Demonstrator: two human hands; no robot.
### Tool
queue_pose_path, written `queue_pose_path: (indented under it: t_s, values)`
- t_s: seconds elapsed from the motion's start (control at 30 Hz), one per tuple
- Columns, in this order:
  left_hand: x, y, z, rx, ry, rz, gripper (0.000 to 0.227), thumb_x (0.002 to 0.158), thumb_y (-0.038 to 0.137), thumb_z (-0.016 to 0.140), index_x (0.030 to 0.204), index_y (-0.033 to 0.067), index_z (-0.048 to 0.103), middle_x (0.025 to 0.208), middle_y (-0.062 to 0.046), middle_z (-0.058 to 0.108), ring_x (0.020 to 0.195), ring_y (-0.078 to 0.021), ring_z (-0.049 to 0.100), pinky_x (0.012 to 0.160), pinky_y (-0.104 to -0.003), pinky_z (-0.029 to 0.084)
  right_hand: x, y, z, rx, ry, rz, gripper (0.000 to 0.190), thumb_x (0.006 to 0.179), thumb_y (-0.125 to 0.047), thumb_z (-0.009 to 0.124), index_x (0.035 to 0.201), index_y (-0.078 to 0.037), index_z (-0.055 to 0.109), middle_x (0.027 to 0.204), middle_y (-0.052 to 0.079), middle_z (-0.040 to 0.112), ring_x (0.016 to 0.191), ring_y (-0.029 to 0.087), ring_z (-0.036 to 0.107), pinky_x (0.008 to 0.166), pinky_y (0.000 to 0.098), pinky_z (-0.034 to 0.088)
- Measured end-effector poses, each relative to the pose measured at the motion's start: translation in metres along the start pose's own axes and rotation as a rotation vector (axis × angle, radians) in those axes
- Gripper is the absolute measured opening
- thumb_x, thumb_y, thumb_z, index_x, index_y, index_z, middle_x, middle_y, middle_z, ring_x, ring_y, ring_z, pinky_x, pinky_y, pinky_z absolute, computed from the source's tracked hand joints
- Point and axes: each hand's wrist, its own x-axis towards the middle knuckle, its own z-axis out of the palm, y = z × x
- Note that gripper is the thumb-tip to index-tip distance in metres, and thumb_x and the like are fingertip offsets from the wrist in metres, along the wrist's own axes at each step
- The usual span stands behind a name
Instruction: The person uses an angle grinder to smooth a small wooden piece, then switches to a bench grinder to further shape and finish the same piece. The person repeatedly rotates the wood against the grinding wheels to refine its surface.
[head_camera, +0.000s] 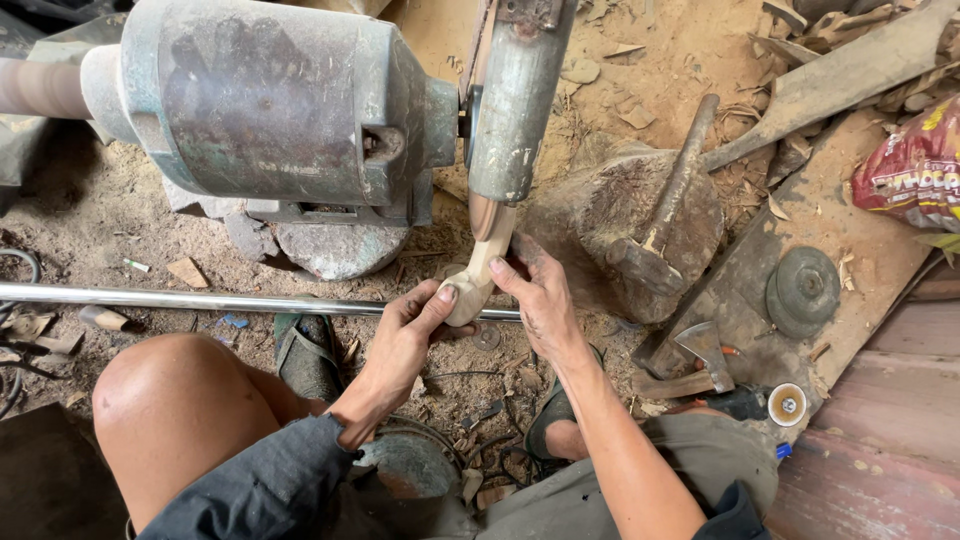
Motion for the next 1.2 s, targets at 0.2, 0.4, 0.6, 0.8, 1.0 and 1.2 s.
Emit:
queue_pose_path:
  t_s: [0.2, 0.4, 0.6, 0.8, 1.0, 1.2]
  values:
    - [-0.004, -0.006, -0.002, -0.021, 0.0, 0.006, 0.044, 0.1, 0.033, 0.057, 0.122, -0.0041, 0.066, 0.108, -0.014, 0.074, 0.088, -0.0176, 0.073, 0.088, -0.032, 0.059, -0.007, 0.003, 0.0, 0.023, -0.026, 0.005, 0.062, 0.091, -0.025, 0.071, 0.142, 0.007, 0.054, 0.135, 0.021, 0.064, 0.128, 0.028, 0.059, 0.113, 0.0453, 0.045]
    - [-0.02, -0.001, -0.006, 0.193, -0.065, -0.072, 0.047, 0.097, 0.035, 0.061, 0.128, -0.0013, 0.066, 0.117, -0.017, 0.075, 0.109, -0.0227, 0.071, 0.098, -0.03, 0.053, -0.026, -0.006, 0.002, -0.056, -0.038, 0.006, 0.061, 0.088, -0.023, 0.07, 0.14, 0.003, 0.053, 0.138, 0.023, 0.061, 0.13, 0.03, 0.058, 0.113, 0.0485, 0.045]
    - [-0.015, 0.005, -0.011, 0.236, -0.145, 0.033, 0.074, 0.08, 0.005, 0.076, 0.147, 0.0078, 0.043, 0.143, -0.013, 0.059, 0.128, -0.0232, 0.061, 0.109, -0.039, 0.053, -0.049, -0.027, -0.034, 0.499, -0.133, 0.226, 0.053, 0.099, -0.031, 0.07, 0.13, 0.011, 0.057, 0.128, 0.033, 0.067, 0.117, 0.041, 0.067, 0.1, 0.0571, 0.053]
    - [-0.003, 0.009, -0.007, 0.089, -0.195, 0.177, 0.075, 0.08, -0.004, 0.071, 0.148, 0.0071, 0.042, 0.144, -0.016, 0.059, 0.13, -0.0232, 0.061, 0.109, -0.04, 0.047, -0.061, -0.026, -0.026, 0.153, -0.138, 0.391, 0.066, 0.082, -0.013, 0.075, 0.14, -0.004, 0.045, 0.116, 0.023, 0.072, 0.109, 0.032, 0.069, 0.098, 0.0466, 0.052]
    - [0.005, -0.013, 0.0, 0.062, -0.073, -0.048, 0.049, 0.095, 0.01, 0.059, 0.144, 0.0059, 0.05, 0.13, -0.009, 0.068, 0.118, -0.0215, 0.067, 0.108, -0.038, 0.053, -0.051, -0.021, -0.017, 0.104, -0.146, 0.253, 0.075, 0.079, -0.011, 0.079, 0.145, 0.0, 0.047, 0.122, 0.014, 0.069, 0.112, 0.023, 0.067, 0.101, 0.0408, 0.053]
    - [-0.002, -0.023, -0.001, 0.224, -0.207, -0.119, 0.058, 0.088, 0.021, 0.077, 0.138, 0.004, 0.053, 0.109, -0.008, 0.067, 0.101, -0.0165, 0.065, 0.095, -0.033, 0.053, -0.036, -0.01, -0.029, 0.235, -0.034, 0.125, 0.064, 0.087, -0.014, 0.077, 0.142, 0.005, 0.05, 0.119, 0.014, 0.068, 0.107, 0.023, 0.067, 0.096, 0.0435, 0.054]
